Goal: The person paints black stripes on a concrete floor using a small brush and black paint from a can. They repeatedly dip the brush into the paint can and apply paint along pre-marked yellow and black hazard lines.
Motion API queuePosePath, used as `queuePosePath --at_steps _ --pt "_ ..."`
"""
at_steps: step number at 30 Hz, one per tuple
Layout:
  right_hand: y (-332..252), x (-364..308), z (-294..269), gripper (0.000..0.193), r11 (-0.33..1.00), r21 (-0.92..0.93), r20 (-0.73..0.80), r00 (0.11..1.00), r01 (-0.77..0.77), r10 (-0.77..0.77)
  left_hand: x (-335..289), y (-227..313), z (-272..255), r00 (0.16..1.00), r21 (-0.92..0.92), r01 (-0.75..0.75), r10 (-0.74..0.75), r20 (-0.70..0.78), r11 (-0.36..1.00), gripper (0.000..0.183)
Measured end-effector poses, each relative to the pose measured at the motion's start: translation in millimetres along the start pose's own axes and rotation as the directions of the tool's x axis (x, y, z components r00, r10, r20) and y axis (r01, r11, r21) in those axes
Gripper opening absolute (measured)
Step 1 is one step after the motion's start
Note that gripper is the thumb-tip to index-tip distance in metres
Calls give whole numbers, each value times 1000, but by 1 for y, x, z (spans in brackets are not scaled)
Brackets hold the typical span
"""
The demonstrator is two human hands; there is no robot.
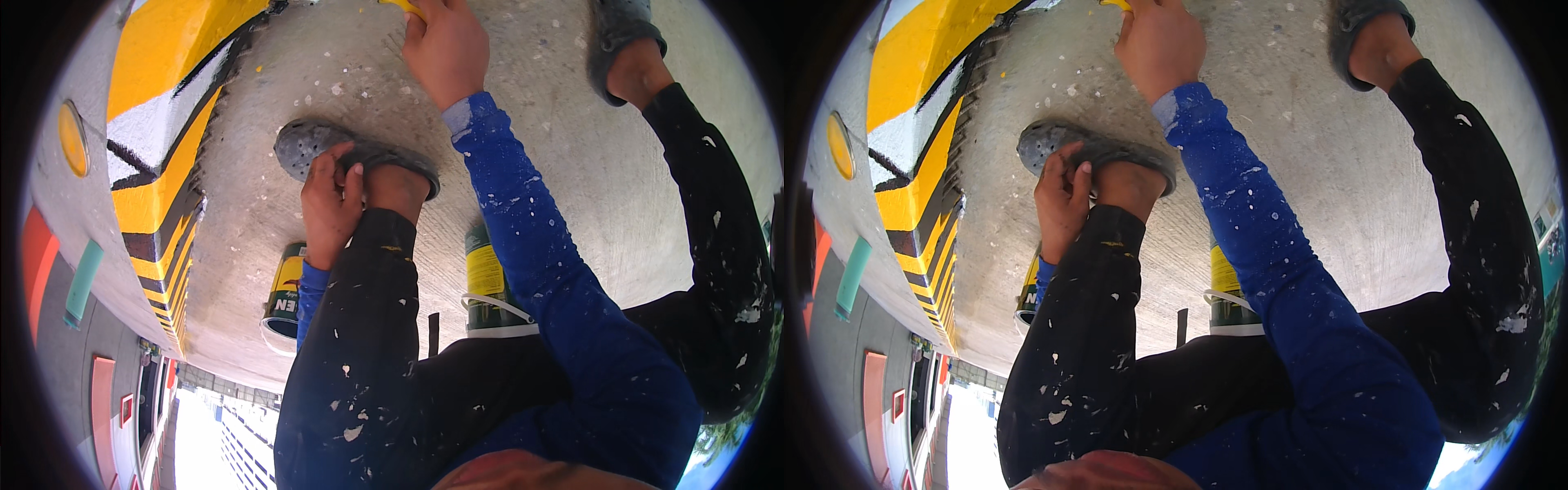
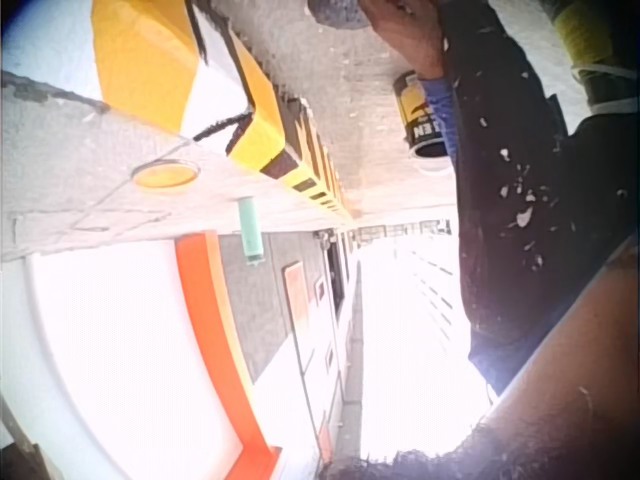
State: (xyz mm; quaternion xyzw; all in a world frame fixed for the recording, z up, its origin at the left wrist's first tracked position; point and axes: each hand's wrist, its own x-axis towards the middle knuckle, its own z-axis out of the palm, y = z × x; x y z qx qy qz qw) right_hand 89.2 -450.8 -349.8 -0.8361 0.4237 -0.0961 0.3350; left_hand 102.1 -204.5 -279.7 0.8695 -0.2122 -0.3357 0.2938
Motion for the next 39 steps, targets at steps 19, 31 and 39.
queuePosePath --at_steps 19,31,39 --pt "0 0 -2 26 995 54 -46 996 83 -81 1 -1 0 1000 5 -17 17 10 1000 29" --pt "13 3 -1 23 984 122 -73 990 132 -124 1 2 -1 1000 12 2 -2 12 1000 30" --pt "11 4 13 24 988 144 -81 995 63 -51 0 0 -1 1000 15 -8 8 14 1000 29"
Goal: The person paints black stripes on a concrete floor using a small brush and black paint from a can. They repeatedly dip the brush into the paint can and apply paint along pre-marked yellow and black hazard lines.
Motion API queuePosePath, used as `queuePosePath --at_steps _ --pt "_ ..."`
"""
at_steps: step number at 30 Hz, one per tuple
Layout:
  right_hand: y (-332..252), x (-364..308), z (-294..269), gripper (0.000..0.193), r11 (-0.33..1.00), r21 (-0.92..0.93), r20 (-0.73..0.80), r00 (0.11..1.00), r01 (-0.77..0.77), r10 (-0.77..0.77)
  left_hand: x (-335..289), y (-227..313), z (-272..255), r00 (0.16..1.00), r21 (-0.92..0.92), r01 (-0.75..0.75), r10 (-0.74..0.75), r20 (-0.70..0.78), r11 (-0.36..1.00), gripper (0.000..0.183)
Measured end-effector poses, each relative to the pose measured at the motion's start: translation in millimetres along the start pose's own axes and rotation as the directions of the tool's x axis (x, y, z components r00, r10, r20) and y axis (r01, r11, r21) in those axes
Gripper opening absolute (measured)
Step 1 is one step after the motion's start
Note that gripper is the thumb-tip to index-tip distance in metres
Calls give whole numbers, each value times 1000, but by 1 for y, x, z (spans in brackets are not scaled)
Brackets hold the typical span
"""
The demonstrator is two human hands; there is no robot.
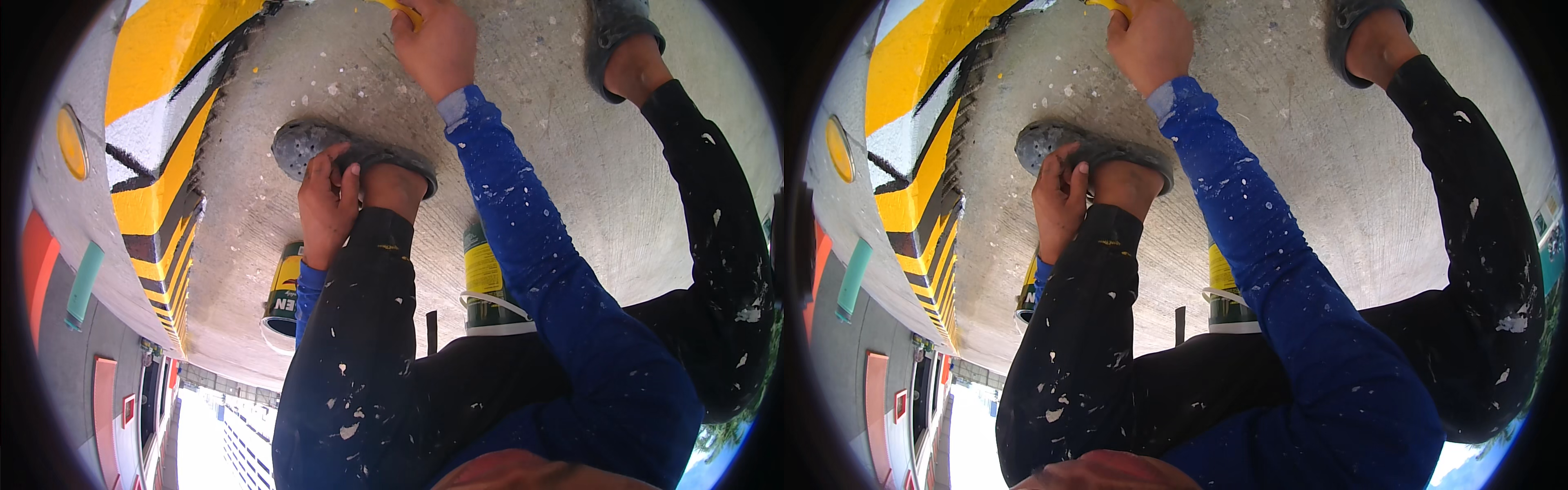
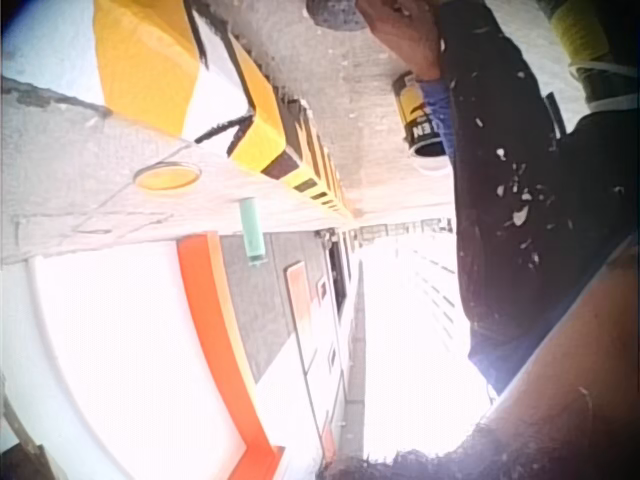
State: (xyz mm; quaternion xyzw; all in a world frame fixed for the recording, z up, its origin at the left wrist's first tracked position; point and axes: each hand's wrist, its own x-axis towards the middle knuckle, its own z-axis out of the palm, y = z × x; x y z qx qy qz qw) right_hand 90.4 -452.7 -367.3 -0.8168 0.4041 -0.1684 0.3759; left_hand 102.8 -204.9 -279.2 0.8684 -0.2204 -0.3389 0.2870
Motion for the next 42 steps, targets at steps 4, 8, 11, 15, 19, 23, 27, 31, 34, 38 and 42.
queuePosePath --at_steps 4,8,11,15,19,23,27,31,34,38,42 --pt "1 -1 0 24 998 51 -17 999 40 -39 0 1 0 1000 -1 0 0 6 1000 29" --pt "0 -1 -1 25 997 68 3 999 34 -34 0 -1 1 1000 -12 4 -3 9 1000 28" --pt "-4 -1 -4 26 997 76 47 999 -1 -3 0 3 -1 1000 11 17 -17 16 1000 28" --pt "-6 -5 -6 26 996 85 39 999 18 -21 -1 0 1 1000 -19 25 -25 7 1000 28" --pt "8 -23 0 26 995 94 -28 999 -19 22 0 1 1 1000 -12 22 -22 -4 1000 29" --pt "4 -40 15 31 968 225 -13 993 -115 121 1 3 -1 1000 -12 28 -28 4 1000 29" --pt "-6 -44 36 33 945 299 -55 987 -131 154 3 4 0 1000 -22 4 -4 -4 1000 29" --pt "-22 -45 41 33 910 373 15 982 -180 188 0 1 0 1000 -16 -9 8 -19 1000 28" --pt "-25 -44 46 31 907 386 3 983 -171 184 0 -1 1 999 -32 -18 17 -29 999 28" --pt "-25 -42 52 31 899 389 20 977 -203 212 1 0 0 1000 -37 -7 7 -17 999 28" --pt "-28 -47 55 31 887 416 28 977 -202 209 -2 -3 0 1000 -52 -5 4 -24 999 29"
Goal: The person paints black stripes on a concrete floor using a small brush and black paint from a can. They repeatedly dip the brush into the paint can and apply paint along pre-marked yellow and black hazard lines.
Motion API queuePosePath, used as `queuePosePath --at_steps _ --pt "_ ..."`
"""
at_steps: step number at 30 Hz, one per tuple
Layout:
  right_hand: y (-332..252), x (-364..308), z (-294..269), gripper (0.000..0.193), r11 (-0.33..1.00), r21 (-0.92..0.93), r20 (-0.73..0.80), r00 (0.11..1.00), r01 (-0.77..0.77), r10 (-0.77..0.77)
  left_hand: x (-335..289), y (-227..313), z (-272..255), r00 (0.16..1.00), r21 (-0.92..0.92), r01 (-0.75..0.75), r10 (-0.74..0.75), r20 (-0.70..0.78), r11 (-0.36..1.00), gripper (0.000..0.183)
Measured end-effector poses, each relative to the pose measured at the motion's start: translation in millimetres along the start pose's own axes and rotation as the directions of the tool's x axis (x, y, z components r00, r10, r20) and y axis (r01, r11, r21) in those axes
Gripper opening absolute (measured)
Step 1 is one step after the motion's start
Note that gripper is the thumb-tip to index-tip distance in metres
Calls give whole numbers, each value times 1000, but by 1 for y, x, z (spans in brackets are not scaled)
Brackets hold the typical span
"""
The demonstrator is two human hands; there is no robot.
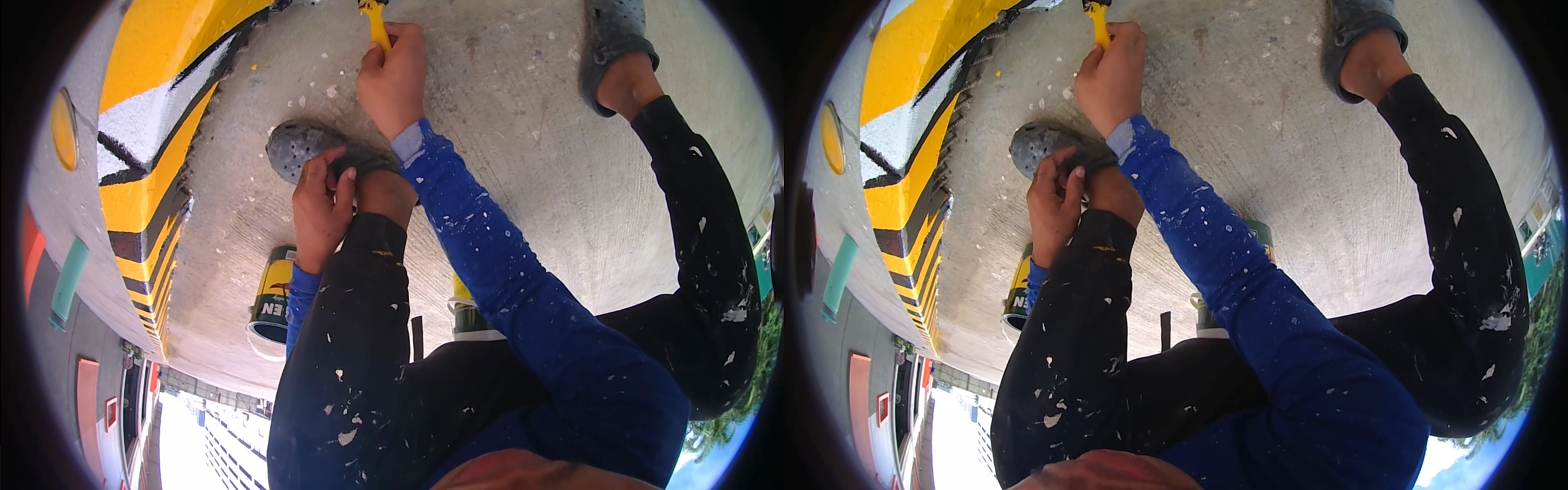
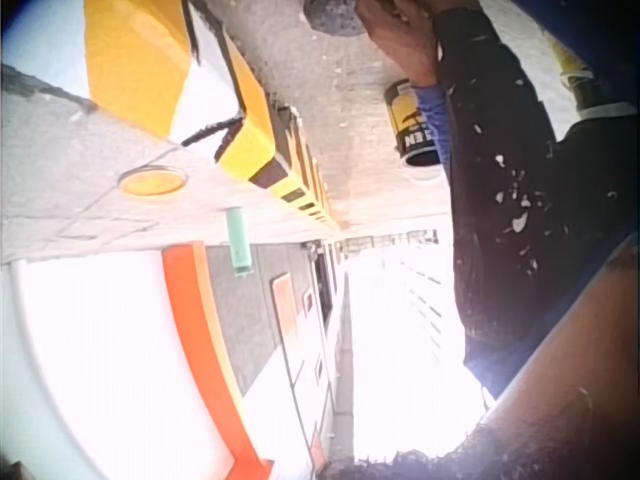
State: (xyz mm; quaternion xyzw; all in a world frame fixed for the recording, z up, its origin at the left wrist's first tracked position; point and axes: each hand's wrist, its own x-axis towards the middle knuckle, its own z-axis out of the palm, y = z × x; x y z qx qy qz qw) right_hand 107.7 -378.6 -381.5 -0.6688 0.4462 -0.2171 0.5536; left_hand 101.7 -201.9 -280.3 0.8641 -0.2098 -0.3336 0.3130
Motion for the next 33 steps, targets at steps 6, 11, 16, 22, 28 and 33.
queuePosePath --at_steps 6,11,16,22,28,33 --pt "7 -2 14 25 991 -91 -101 989 94 -103 1 0 -2 1000 0 16 -16 14 1000 31" --pt "6 -6 15 25 991 -91 -115 987 102 -113 -1 -5 0 1000 -17 13 -13 4 1000 32" --pt "9 -5 16 26 996 -50 -106 991 71 -76 -1 -3 -1 1000 -23 23 -23 2 999 32" --pt "7 -3 13 25 984 -120 -107 983 135 -148 0 -1 -2 1000 -6 28 -28 13 1000 32" --pt "-7 -13 -9 29 999 -38 -34 999 -5 4 -1 -4 -2 999 -17 38 -38 18 999 31" --pt "-13 -6 -24 28 998 -55 34 999 -32 34 -1 -2 -1 999 -23 36 -36 1 999 32"
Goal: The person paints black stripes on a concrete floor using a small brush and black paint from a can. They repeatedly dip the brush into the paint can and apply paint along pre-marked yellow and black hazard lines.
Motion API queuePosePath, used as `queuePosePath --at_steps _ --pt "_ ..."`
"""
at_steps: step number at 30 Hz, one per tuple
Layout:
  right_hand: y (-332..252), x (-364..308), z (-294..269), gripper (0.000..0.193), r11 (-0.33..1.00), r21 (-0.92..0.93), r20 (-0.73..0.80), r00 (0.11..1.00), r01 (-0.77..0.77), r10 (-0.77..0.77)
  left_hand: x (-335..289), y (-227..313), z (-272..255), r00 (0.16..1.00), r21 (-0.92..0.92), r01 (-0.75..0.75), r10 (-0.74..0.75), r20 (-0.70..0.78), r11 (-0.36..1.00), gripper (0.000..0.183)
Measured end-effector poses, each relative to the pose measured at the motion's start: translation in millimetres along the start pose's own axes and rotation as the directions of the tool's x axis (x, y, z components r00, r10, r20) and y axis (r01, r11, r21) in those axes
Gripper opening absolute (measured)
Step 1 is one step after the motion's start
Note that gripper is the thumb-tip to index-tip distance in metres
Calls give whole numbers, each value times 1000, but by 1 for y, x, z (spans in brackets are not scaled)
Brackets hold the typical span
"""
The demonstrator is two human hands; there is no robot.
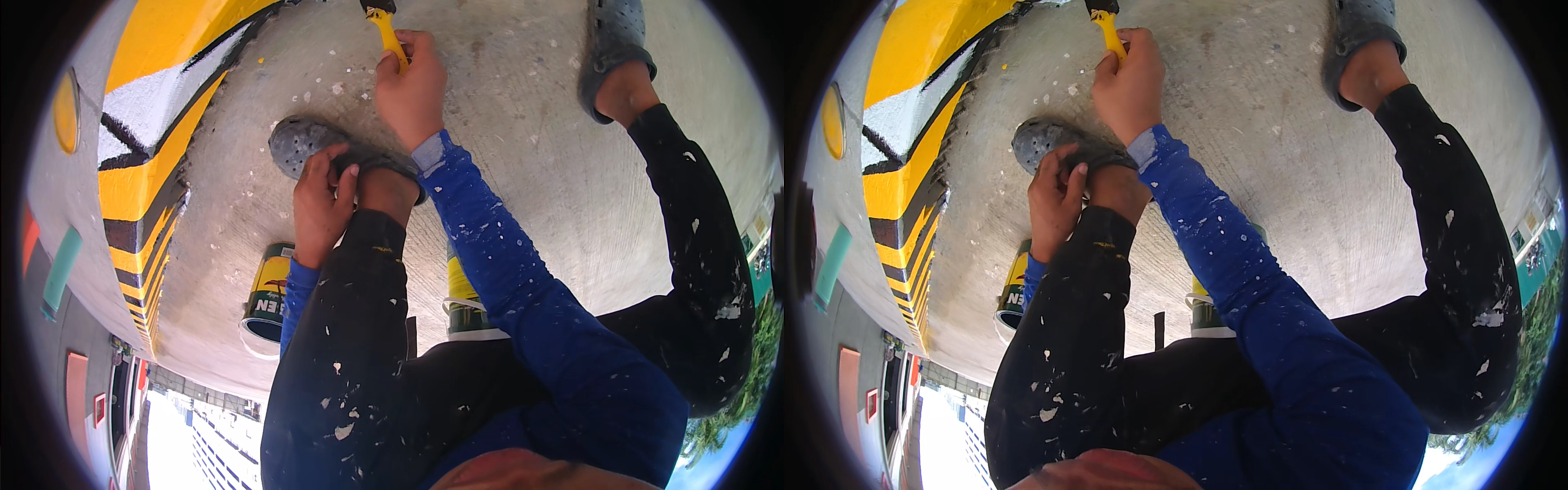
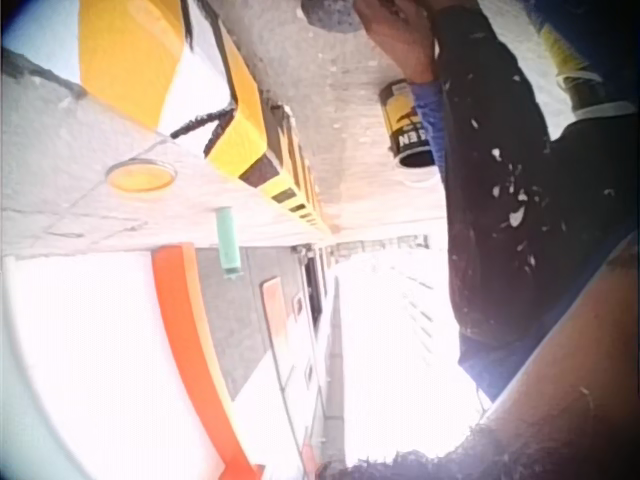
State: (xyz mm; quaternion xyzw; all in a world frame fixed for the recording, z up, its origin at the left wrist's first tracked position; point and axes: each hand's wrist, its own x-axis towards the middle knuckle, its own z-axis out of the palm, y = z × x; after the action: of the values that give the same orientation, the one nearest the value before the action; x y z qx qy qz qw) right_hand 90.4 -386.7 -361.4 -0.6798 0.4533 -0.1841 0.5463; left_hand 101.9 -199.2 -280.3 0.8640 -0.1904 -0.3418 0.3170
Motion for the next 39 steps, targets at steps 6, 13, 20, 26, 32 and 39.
queuePosePath --at_steps 6,13,20,26,32,39 --pt "19 8 16 28 987 -120 -48 992 111 -118 2 -1 2 1000 -7 2 -1 10 1000 31" --pt "13 -2 6 31 996 -25 92 993 80 -77 1 1 -1 1000 23 -1 1 10 1000 31" --pt "10 10 13 25 977 -166 -29 989 135 -142 2 2 -1 1000 28 2 -3 15 1000 32" --pt "7 1 5 25 987 -119 28 994 110 -107 3 0 0 1000 18 -2 2 5 1000 32" --pt "10 13 2 24 983 -145 20 993 114 -113 4 4 0 1000 16 0 0 17 1000 32" --pt "4 5 -2 24 982 -140 27 992 123 -120 3 -1 0 1000 32 3 -3 14 999 33"
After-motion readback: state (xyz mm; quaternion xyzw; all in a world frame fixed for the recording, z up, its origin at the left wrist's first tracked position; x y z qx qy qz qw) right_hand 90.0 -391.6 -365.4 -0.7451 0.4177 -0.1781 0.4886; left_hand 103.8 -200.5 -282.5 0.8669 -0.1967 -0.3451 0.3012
